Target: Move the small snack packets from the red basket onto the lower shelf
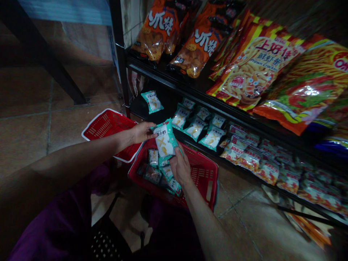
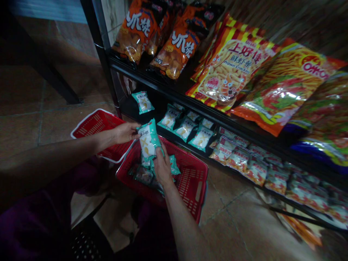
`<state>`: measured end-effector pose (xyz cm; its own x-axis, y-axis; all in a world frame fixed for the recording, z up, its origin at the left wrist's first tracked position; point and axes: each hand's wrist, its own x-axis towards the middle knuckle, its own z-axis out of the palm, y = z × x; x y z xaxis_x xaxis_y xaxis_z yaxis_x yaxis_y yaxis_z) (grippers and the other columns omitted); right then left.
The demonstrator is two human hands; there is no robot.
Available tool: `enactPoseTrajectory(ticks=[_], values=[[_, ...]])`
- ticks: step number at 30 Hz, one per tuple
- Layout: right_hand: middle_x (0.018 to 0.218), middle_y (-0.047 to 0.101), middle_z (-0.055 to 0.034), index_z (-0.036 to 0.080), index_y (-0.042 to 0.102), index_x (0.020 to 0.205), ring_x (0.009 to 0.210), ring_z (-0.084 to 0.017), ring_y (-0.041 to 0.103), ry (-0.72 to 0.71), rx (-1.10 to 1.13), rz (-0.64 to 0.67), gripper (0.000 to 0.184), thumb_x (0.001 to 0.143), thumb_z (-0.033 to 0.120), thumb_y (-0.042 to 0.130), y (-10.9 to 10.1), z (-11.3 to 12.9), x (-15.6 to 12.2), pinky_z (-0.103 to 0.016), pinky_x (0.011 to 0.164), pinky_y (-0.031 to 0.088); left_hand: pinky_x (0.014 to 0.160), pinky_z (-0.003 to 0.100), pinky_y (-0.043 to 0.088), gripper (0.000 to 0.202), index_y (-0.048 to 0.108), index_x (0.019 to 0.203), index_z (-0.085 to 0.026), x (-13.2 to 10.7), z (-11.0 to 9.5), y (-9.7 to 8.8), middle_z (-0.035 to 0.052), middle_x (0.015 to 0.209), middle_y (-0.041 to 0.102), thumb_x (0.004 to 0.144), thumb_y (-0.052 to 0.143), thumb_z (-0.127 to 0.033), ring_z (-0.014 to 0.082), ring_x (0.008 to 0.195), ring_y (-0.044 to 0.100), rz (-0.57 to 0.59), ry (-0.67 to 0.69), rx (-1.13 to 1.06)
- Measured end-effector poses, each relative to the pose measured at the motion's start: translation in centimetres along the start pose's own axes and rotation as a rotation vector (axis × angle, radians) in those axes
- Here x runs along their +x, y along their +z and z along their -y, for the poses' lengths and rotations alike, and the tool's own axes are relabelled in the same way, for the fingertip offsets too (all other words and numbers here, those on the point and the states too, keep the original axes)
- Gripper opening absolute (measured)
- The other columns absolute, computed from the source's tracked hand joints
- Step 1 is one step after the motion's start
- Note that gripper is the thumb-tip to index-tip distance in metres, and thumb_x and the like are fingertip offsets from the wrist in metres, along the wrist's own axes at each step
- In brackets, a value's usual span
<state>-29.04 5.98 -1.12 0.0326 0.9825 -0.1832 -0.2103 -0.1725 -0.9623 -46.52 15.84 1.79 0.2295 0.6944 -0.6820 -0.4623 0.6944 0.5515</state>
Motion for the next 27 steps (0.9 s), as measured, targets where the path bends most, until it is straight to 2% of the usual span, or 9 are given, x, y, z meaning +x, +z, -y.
enactPoseTrajectory(ticks=[3,8,11,15,19,21,24,27], values=[[0.117,0.067,-0.007,0.02,0.06,0.119,0.107,-0.022,0.062,0.136,0.263,-0.041,0.048,0.081,0.049,0.06,0.7,0.1,0.3,-0.041,0.095,0.048,0.056,0.02,0.047,0.011,0.058,0.071,-0.011,0.3,0.2,-0.2,0.0065,0.073,0.058,0.074,0.06,-0.001,0.0121,0.071,0.054,0.006,0.044,0.023],[0.098,0.073,-0.0056,0.018,0.068,0.098,0.087,-0.018,0.067,0.275,0.345,-0.125,0.037,0.073,0.044,0.071,0.8,0.1,0.2,-0.033,0.083,0.053,0.058,0.023,0.045,0.007,0.061,0.071,-0.012,0.2,0.3,-0.1,0.0055,0.073,0.061,0.076,0.066,-0.01,0.0111,0.068,0.054,-0.074,0.156,0.078],[0.097,0.074,-0.0043,0.019,0.067,0.097,0.083,-0.015,0.068,0.337,0.393,-0.142,0.033,0.073,0.041,0.072,0.9,-0.1,0.2,-0.029,0.077,0.054,0.06,0.024,0.044,0.009,0.062,0.072,-0.012,-0.1,0.3,0.1,0.0047,0.073,0.063,0.076,0.068,-0.015,0.0108,0.067,0.055,-0.096,0.19,0.085],[0.1,0.073,-0.0047,0.018,0.067,0.1,0.089,-0.015,0.068,0.385,0.467,-0.153,0.029,0.077,0.037,0.07,1.4,0.2,0.4,-0.028,0.081,0.054,0.059,0.024,0.042,0.014,0.062,0.073,-0.012,-0.1,0.3,0.3,0.0044,0.072,0.064,0.077,0.07,-0.023,0.0101,0.063,0.055,-0.104,0.215,0.13],[0.094,0.074,-0.0057,0.016,0.068,0.096,0.087,-0.015,0.068,0.453,0.514,-0.201,0.024,0.08,0.034,0.067,1.7,0.5,0.6,-0.027,0.081,0.055,0.065,0.026,0.043,0.024,0.065,0.08,-0.013,0.0,0.5,0.3,0.0055,0.082,0.067,0.074,0.072,-0.035,0.011,0.067,0.057,-0.093,0.197,0.21],[0.088,0.074,-0.0046,0.017,0.068,0.093,0.083,-0.014,0.068,0.47,0.508,-0.242,0.02,0.08,0.033,0.067,1.8,0.5,0.7,-0.026,0.078,0.056,0.069,0.027,0.044,0.031,0.066,0.087,-0.014,0.1,0.8,0.3,0.0063,0.091,0.068,0.071,0.074,-0.039,0.0131,0.074,0.06,-0.068,0.177,0.243],[0.083,0.074,-0.0034,0.017,0.068,0.09,0.078,-0.013,0.068,0.467,0.495,-0.266,0.017,0.08,0.031,0.067,1.9,0.6,0.7,-0.026,0.075,0.057,0.075,0.029,0.046,0.036,0.066,0.096,-0.017,0.0,1.4,0.3,0.0073,0.099,0.069,0.069,0.076,-0.038,0.0166,0.085,0.061,0.022,0.16,0.281],[0.083,0.074,-0.0032,0.017,0.068,0.09,0.079,-0.013,0.068,0.455,0.492,-0.268,0.018,0.079,0.031,0.069,2.0,0.5,0.8,-0.026,0.077,0.057,0.076,0.032,0.048,0.035,0.065,0.098,-0.015,-0.6,1.6,0.6,0.01,0.1,0.069,0.07,0.075,-0.033,0.0185,0.084,0.062,0.081,0.135,0.287]])
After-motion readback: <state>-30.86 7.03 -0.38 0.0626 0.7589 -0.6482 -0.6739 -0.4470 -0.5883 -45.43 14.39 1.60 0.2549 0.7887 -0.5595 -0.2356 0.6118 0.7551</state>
